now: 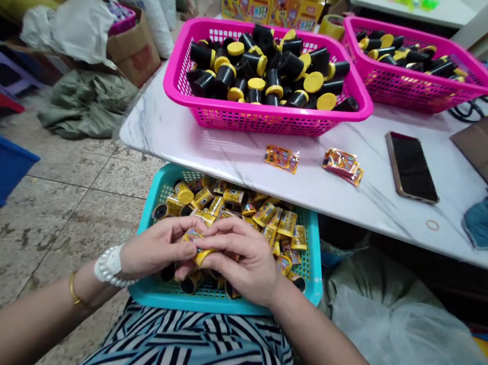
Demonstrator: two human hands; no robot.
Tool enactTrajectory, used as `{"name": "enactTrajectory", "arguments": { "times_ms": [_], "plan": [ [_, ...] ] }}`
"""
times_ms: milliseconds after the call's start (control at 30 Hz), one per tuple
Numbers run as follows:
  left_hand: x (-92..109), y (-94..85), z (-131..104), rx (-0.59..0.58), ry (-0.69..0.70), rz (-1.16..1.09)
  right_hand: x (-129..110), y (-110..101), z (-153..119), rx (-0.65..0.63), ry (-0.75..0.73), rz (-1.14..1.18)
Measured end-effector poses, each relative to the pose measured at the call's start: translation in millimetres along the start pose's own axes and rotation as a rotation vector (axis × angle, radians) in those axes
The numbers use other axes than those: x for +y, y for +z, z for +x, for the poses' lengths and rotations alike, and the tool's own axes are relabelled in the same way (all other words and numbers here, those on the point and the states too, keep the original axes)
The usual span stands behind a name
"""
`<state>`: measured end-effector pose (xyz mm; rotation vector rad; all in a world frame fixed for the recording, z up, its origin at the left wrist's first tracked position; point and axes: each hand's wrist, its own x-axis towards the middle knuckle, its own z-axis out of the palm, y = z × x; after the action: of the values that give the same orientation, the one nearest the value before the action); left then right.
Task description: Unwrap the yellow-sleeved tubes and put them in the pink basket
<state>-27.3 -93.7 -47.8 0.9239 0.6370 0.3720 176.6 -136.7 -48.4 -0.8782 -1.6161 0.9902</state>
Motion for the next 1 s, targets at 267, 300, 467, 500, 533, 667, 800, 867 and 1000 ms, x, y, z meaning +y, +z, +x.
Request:
{"name": "enactTrajectory", "arguments": {
  "times_ms": [267, 300, 467, 500, 533, 667, 800, 867, 1000],
  "plan": [
    [-16, 16.5, -14, 0.2, 0.116, 0.513, -16, -11, -3, -0.096, -0.054, -0.162],
    [-19, 16.8, -15, 0.274, 0.205, 0.718, -19, -20, 3, -0.072, -0.084, -0.232],
    [-26, 7.5, -12, 0.509, 0.594, 1.303, -18, -85, 51, 0.313, -0.12, -0.726],
    [-25, 5.7, -10, 0.497, 0.611, 1.335, -12, -96, 61, 0.361, -0.081, -0.832],
    [-24, 4.4, -9, 0.481, 0.621, 1.351, -5, -105, 71, 0.377, -0.03, -0.929],
    [-20, 2.4, -6, 0.488, 0.662, 1.354, 28, -115, 93, 0.269, 0.084, -1.091],
    [-14, 8.9, -5, 0.462, 0.597, 1.232, 45, -108, 98, 0.268, 0.058, -1.099],
    [-7, 14.2, -3, 0.421, 0.524, 1.139, 46, -107, 98, 0.274, 0.033, -1.112],
    [9, 21.4, 4, 0.408, 0.41, 0.881, 40, -101, 95, 0.341, -0.024, -1.136]
  ]
}}
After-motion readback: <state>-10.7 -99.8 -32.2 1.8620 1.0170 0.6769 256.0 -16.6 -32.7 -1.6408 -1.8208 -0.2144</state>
